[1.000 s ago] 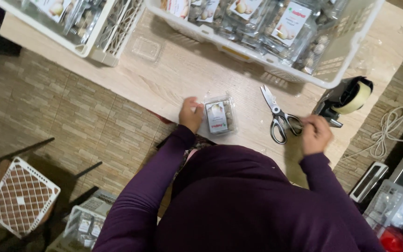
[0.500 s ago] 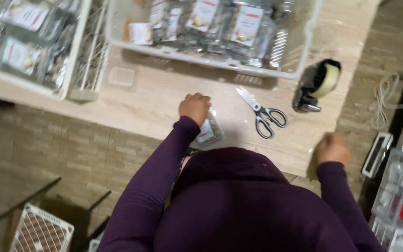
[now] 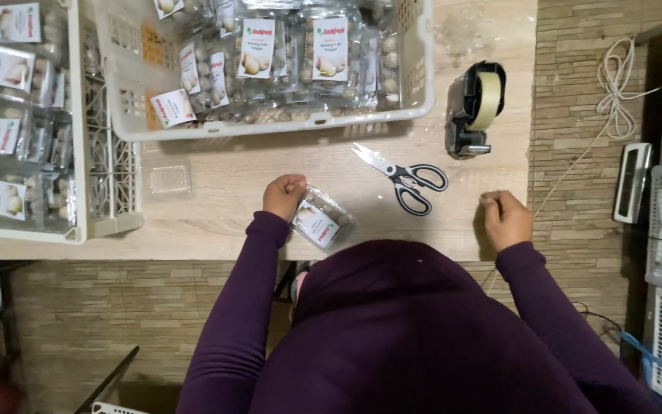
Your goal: The person labels and seals small plastic containers of mushrooms using scissors and adhesive tape, working from large baskets of pre-packaged items on a wooden table.
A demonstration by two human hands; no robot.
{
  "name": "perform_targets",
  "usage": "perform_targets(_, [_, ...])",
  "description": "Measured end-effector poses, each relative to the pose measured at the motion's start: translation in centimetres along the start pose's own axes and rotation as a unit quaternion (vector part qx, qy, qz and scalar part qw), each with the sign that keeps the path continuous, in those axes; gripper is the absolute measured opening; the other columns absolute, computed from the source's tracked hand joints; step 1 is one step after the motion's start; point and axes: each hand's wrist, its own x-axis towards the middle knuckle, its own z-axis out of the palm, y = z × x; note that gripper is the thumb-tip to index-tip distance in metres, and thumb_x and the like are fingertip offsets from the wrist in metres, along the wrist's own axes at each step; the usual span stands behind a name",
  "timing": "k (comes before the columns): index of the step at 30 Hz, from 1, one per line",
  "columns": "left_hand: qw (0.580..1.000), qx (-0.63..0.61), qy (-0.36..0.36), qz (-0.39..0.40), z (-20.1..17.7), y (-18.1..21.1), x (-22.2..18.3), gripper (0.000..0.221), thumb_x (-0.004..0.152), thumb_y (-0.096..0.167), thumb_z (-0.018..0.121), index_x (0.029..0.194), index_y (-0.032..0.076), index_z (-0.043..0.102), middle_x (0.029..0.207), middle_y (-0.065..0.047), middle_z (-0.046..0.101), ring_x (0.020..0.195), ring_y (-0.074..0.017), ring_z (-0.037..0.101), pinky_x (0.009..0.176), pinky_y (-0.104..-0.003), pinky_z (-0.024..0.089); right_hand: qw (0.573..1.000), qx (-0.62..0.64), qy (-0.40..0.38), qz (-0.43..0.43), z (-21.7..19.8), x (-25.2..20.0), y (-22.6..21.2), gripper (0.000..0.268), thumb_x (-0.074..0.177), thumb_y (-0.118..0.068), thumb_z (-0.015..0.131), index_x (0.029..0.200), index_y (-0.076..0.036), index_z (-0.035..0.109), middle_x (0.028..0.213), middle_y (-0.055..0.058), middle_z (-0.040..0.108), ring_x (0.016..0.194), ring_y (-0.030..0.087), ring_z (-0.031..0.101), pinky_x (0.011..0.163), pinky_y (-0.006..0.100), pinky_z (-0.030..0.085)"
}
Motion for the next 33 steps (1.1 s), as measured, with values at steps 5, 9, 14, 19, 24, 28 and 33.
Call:
perform_targets(5, [0.998, 0.026, 0.063, 0.015, -1.3, 5.4, -5.0, 0.041, 0.095, 0.022, 0.07, 0.134, 0.012, 0.063, 0.1, -0.007, 0.074, 0.091, -0.0212, 0.071, 0.083, -0.037, 0.057, 0.986, -0.139, 0.027, -0.086, 2.3, 1.9, -0.6, 0.011, 0.104, -0.029, 0.069, 0.103, -0.019, 0.073, 0.09, 0.002, 0.07, 0.096, 0.025, 0.071, 0.086, 0.035, 0.058])
perform_targets(9, [0.978, 0.092, 0.183, 0.044, -2.0, 9.2, -10.0, 0.046, 0.095, 0.024, 0.068, 0.136, 0.009, 0.054, 0.121, -0.015, 0.064, 0.119, -0.0396, 0.058, 0.102, -0.052, 0.046, 0.959, -0.123, -0.001, -0.257, 2.0, 3.4, -5.3, 0.033, 0.082, -0.006, 0.067, 0.114, -0.014, 0.072, 0.109, 0.01, 0.066, 0.113, 0.034, 0.064, 0.099, 0.042, 0.053])
perform_targets(14, [0.973, 0.148, 0.153, -0.09, -1.0, 7.9, -11.2, 0.067, 0.093, 0.051, 0.068, 0.145, 0.014, 0.047, 0.141, -0.016, 0.048, 0.133, -0.0401, 0.045, 0.11, -0.059, 0.037, 0.941, -0.199, -0.101, -0.254, 4.2, 4.7, -11.0, 0.06, 0.083, -0.029, 0.077, 0.137, -0.012, 0.057, 0.113, 0.015, 0.065, 0.109, 0.037, 0.065, 0.089, 0.046, 0.055])
perform_targets(19, [0.986, 0.105, 0.089, -0.098, 0.4, 0.8, -7.2, 0.051, 0.096, 0.057, 0.062, 0.124, 0.014, 0.067, 0.12, -0.013, 0.061, 0.117, -0.0372, 0.062, 0.097, -0.05, 0.051, 0.925, -0.229, -0.266, -0.147, 4.7, 5.8, -13.0, 0.075, 0.085, -0.037, 0.071, 0.149, -0.009, 0.044, 0.111, 0.021, 0.069, 0.106, 0.041, 0.071, 0.09, 0.049, 0.057])
perform_targets(24, [0.981, -0.188, 0.051, -0.012, 1.2, -1.9, -5.4, 0.021, 0.089, 0.02, 0.081, 0.104, 0.014, 0.067, 0.106, -0.008, 0.072, 0.082, -0.0121, 0.068, 0.068, -0.024, 0.057, 0.935, 0.05, -0.351, -0.025, 3.6, 5.5, -14.6, 0.07, 0.073, -0.012, 0.078, 0.14, -0.012, 0.056, 0.12, 0.024, 0.07, 0.116, 0.046, 0.066, 0.097, 0.054, 0.052])
perform_targets(28, [0.958, -0.285, 0.013, 0.033, 2.6, -1.1, -6.3, 0.019, 0.094, 0.021, 0.078, 0.105, 0.014, 0.063, 0.103, -0.004, 0.07, 0.087, -0.0083, 0.063, 0.073, -0.02, 0.052, 0.908, 0.182, -0.377, -0.013, 3.2, 4.1, -16.8, 0.057, 0.081, -0.008, 0.071, 0.137, -0.013, 0.059, 0.113, 0.023, 0.07, 0.109, 0.04, 0.065, 0.096, 0.049, 0.05])
perform_targets(33, [0.96, -0.265, -0.054, 0.069, 2.8, 0.2, -5.8, 0.018, 0.095, 0.022, 0.078, 0.104, 0.014, 0.065, 0.102, -0.004, 0.076, 0.086, -0.0066, 0.063, 0.076, -0.021, 0.055, 0.87, 0.257, -0.419, -0.017, 3.9, 4.2, -16.9, 0.052, 0.084, -0.014, 0.075, 0.135, -0.018, 0.065, 0.114, 0.012, 0.073, 0.105, 0.027, 0.063, 0.097, 0.039, 0.049])
